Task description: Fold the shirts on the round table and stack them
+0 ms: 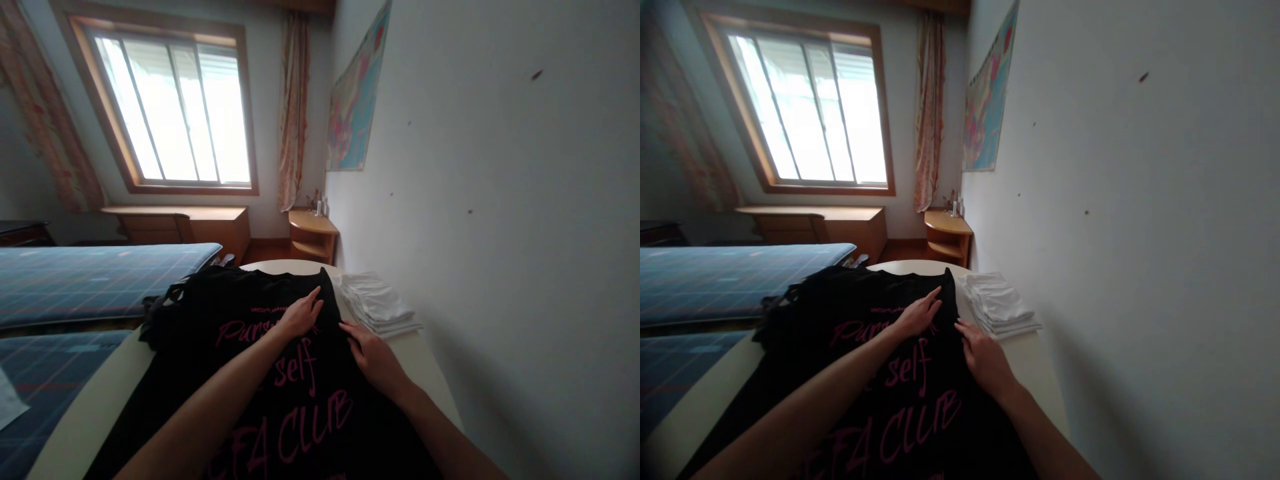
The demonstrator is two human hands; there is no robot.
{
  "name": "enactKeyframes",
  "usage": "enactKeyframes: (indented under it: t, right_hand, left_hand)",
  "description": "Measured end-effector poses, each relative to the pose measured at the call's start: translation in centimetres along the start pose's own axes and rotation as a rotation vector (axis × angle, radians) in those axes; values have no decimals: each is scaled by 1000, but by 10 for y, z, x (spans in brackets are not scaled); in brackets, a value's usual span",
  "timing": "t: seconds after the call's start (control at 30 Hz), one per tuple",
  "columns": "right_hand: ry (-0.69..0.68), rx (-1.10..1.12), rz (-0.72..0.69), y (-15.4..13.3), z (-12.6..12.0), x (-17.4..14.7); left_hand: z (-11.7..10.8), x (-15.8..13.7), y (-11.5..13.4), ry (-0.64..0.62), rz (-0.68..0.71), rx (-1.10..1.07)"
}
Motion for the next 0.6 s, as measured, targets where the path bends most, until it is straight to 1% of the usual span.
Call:
enactKeyframes:
  t: [0.1,0.2,0.27,0.3,0.37,0.47,0.53,0.6]
  right_hand:
    - [-93,23,-29,-20,11,2]
    - [-160,36,-36,-33,19,0]
    - [-181,17,-21,-38,21,-5]
    - [-183,-12,7,-39,20,-9]
    - [-191,-105,116,-36,18,-17]
    - [-279,-250,311,-32,15,-29]
    - [-320,-251,360,-37,11,-32]
    - [-286,-147,337,-51,5,-29]
  left_hand:
    - [2,9,-3,4,-58,-64]
    - [10,15,-13,-5,-101,-108]
    - [15,16,-22,5,-120,-135]
    - [18,16,-26,17,-128,-147]
    - [22,15,-33,49,-135,-173]
    - [25,15,-36,83,-129,-206]
    - [24,17,-34,102,-123,-217]
    - [18,20,-33,130,-128,-217]
Point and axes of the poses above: each hand's wrist, its own x-axis towards the middle knuckle, its own z-axis out of the palm, y = z × x, the point moved 6 cm from there along x, towards the middle knuckle, and after that the axes turned 3 degrees about -y, right-handed, at the moved point
